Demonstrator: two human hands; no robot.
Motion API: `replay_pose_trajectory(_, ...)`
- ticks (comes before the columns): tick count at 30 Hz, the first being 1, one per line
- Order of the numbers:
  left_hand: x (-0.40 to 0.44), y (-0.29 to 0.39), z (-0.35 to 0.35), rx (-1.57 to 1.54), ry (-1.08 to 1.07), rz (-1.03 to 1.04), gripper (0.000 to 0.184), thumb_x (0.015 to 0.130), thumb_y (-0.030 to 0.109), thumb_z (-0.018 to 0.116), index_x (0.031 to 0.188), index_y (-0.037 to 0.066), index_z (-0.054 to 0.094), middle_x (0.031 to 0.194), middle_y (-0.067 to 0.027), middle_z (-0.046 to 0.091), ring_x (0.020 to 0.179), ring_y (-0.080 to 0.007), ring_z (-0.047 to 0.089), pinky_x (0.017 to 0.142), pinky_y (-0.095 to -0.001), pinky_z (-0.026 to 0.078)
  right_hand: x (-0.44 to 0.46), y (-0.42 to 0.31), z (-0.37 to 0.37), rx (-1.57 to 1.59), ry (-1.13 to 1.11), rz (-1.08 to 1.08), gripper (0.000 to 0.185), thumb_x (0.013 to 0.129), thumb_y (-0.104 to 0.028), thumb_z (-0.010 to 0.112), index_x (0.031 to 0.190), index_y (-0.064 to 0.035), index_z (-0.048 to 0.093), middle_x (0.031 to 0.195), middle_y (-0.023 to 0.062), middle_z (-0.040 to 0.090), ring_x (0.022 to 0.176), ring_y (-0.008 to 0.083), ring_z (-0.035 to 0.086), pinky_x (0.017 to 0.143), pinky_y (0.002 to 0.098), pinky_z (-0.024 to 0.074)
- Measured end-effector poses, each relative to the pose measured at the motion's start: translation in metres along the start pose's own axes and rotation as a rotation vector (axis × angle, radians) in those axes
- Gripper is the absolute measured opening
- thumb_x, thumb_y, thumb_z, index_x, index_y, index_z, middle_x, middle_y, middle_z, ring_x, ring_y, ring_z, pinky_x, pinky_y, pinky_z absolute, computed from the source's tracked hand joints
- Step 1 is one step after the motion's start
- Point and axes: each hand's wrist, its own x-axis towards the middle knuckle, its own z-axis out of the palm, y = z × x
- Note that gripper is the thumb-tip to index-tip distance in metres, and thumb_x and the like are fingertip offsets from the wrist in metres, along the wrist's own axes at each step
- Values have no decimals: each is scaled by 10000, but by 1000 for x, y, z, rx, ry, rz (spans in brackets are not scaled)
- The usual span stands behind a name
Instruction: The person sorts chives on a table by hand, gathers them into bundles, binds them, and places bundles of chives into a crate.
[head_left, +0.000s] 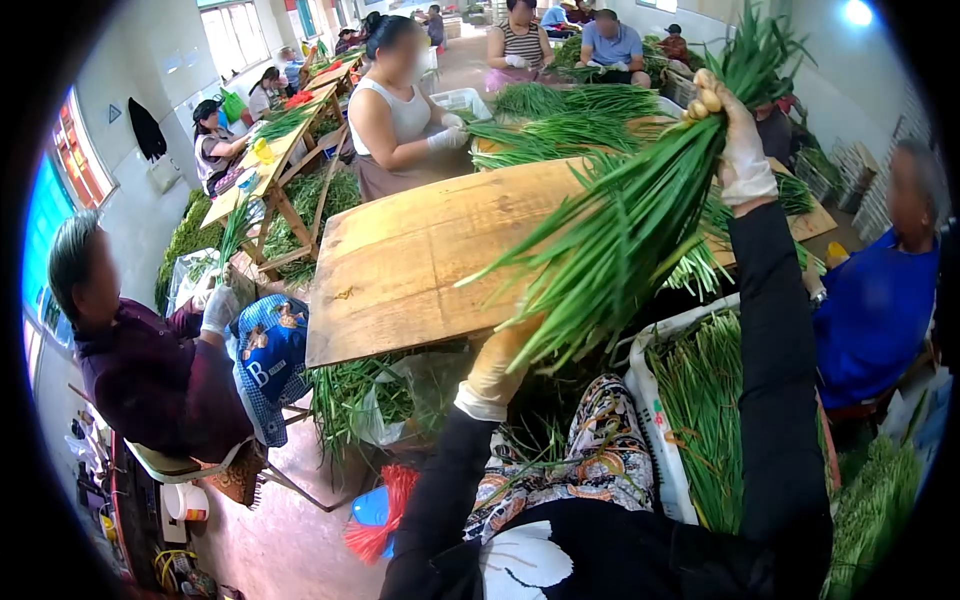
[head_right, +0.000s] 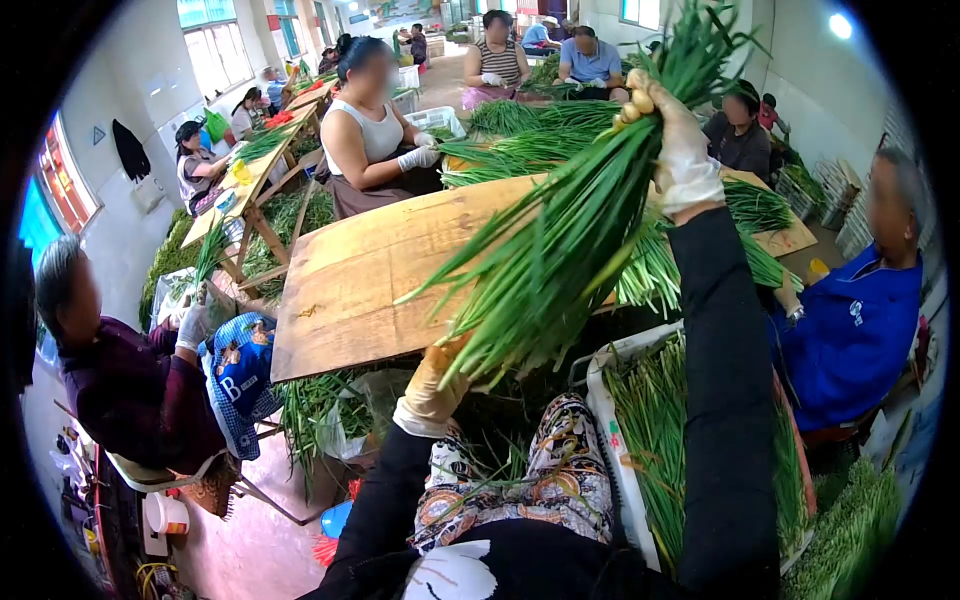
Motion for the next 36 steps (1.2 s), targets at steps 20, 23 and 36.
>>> replay_pose_trajectory(20, 4, -27, -5, -383, -115, 164, 520, 785, 204, 602, 1221, 11, 394, 1202, -122, 471, 1160, -232, 394, 1000, -384, 260, -52, -4, -12, 53, -133, 64, 221, 865, -219, 511, 692, -84, 488, 536, -41, 370, 557, 82, 433, 639, 262, 396)
replay_pose_trajectory(23, -9, -26, -6, -381, -167, 71, 624, 738, 225, 652, 1265, 88, 348, 1333, -95, 324, 1259, -248, 255, 1032, -460, 162, -58, -7, 4, -24, -42, 92, 230, 852, -225, 535, 674, -87, 490, 540, -30, 390, 551, 89, 437, 585, 233, 390)
replay_pose_trajectory(36, -29, -37, -8, -409, 427, -202, 523, 759, 254, 609, 1194, 28, 425, 1199, -120, 473, 1181, -269, 367, 976, -446, 276, -98, 19, 33, -336, 161, -147, 135, 763, -145, 645, 868, -84, 586, 668, -12, 536, 574, 75, 523, 503, 208, 443)
